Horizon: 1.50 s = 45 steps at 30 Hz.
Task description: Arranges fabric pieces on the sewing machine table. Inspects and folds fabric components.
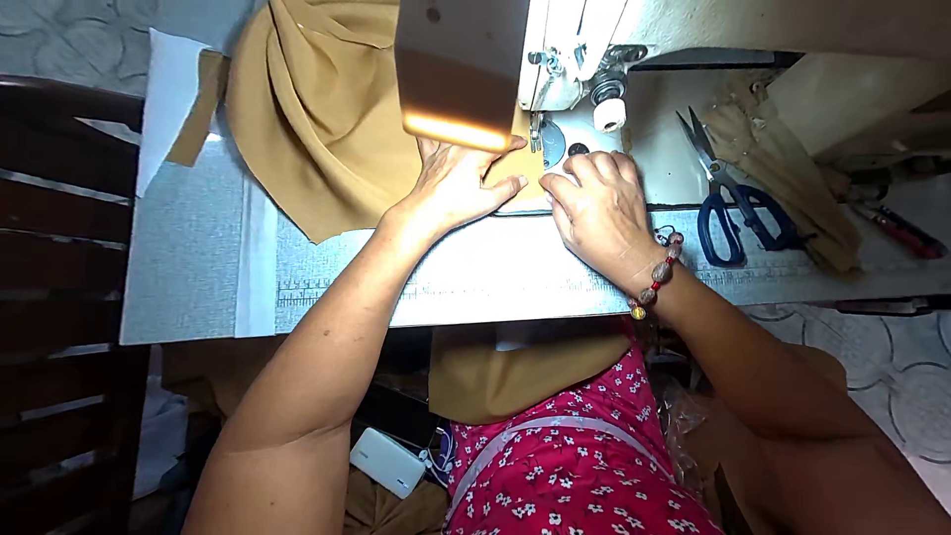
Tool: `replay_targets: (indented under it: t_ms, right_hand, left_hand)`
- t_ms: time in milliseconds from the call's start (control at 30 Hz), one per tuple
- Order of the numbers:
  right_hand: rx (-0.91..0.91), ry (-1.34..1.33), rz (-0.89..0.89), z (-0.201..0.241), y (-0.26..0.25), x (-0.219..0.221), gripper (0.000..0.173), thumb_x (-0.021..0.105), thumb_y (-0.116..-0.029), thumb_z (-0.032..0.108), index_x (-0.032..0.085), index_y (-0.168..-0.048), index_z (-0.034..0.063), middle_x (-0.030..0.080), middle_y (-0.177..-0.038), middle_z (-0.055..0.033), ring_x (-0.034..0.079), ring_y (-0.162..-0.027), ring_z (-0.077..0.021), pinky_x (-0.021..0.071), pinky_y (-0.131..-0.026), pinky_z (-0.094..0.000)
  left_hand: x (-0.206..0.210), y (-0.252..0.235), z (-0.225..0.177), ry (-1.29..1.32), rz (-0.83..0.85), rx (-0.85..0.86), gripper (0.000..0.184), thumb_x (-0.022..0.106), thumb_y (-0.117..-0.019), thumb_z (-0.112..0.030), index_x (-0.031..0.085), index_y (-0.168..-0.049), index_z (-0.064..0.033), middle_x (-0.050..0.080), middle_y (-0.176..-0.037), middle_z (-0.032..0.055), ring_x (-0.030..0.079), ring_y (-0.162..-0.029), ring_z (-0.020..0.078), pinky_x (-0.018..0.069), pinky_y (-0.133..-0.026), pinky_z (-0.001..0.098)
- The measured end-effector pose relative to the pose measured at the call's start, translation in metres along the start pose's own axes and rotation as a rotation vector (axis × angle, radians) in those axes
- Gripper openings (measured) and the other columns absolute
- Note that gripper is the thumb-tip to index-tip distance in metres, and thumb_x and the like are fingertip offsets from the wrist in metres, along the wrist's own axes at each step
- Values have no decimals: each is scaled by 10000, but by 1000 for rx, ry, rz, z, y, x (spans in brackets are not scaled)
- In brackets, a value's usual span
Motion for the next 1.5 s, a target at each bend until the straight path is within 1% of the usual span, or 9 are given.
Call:
replay_targets:
  t_ms: [233, 667, 767, 867, 1000, 1167, 1267, 1367, 1500]
  right_hand:
    - [102, -79, 21, -2, 7, 15, 381, 470, -1021, 123, 651, -1354, 86, 622, -1347, -230, 544, -1306, -451, 398, -1089, -591]
    - [116, -105, 16, -5, 12, 13, 392, 483, -1016, 126, 633, -1374, 72, 590, -1367, -237, 505, -1332, -454, 363, -1124, -597]
    - [127, -150, 48, 0, 16, 6, 406, 539, -996, 100, 611, -1393, 61, 547, -1394, -265, 473, -1335, -491, 369, -1111, -624]
    - [160, -137, 26, -1, 17, 6, 384, 599, -980, 136, 659, -1359, 115, 582, -1362, -224, 479, -1330, -451, 350, -1130, -600]
    - [171, -123, 51, 0, 17, -3, 399, 672, -937, 126, 677, -1336, 139, 630, -1330, -157, 519, -1329, -376, 367, -1156, -545]
    - [161, -149, 128, -5, 10, 7, 400, 605, -979, 146, 643, -1378, 143, 621, -1359, -141, 499, -1364, -350, 327, -1182, -536]
    - [156, -241, 190, -14, -2, -2, 334, 619, -970, 101, 703, -1293, 107, 652, -1238, -167, 578, -1212, -352, 441, -1024, -528]
    - [154, -337, -11, -38, -24, -5, 139, 633, -917, 24, 739, -1006, 11, 678, -981, -187, 655, -977, -368, 508, -819, -532]
    - [242, -414, 157, -48, -62, -30, 239, 599, -980, 64, 712, -1128, -85, 703, -1121, -271, 639, -1138, -406, 450, -974, -553]
  left_hand:
    - [-6, -23, 11, -12, 8, -28, 576, 517, -955, -593, 653, -1380, -230, 564, -1499, 81, 237, -1531, 472, -2, -1086, 847]
    - [-3, -60, 40, -93, -44, 16, 586, 493, -968, -580, 640, -1385, -196, 521, -1537, 117, 213, -1549, 440, -59, -1127, 809]
    - [-8, -51, 19, -58, -201, 248, 436, 503, -1022, -371, 692, -1252, -52, 645, -1341, 214, 493, -1384, 439, 138, -1176, 740]
    - [-8, -54, 2, 25, -239, 261, 372, 446, -1053, -243, 700, -1218, -26, 685, -1278, 193, 585, -1300, 359, 358, -1146, 563]
    - [-5, -70, -2, -68, -213, 33, 489, 448, -1059, -381, 664, -1190, 39, 649, -1221, 328, 584, -1219, 526, 367, -1015, 732]
    - [-4, -72, -17, -43, -335, -56, 410, 654, -963, -195, 608, -1214, 125, 575, -1271, 412, 508, -1256, 607, 325, -1040, 747]
    - [-13, -73, -11, 100, -358, -161, 435, 676, -957, -181, 592, -1224, 152, 600, -1213, 419, 562, -1188, 606, 380, -978, 762]
    - [-28, -76, 6, 341, -460, -297, 390, 623, -986, -165, 578, -1205, 155, 625, -1141, 380, 615, -1105, 501, 415, -957, 690]
    - [-35, -89, 17, 720, -573, -296, 329, 535, -1037, -125, 486, -1301, 66, 595, -1143, 121, 583, -1023, 66, 469, -962, 268]
Point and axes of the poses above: each hand's wrist, its own y-axis away from the middle knuckle, its own x-axis out of the palm, z = x × y, the point moved 4 cm from there along -y, towards the middle knuckle
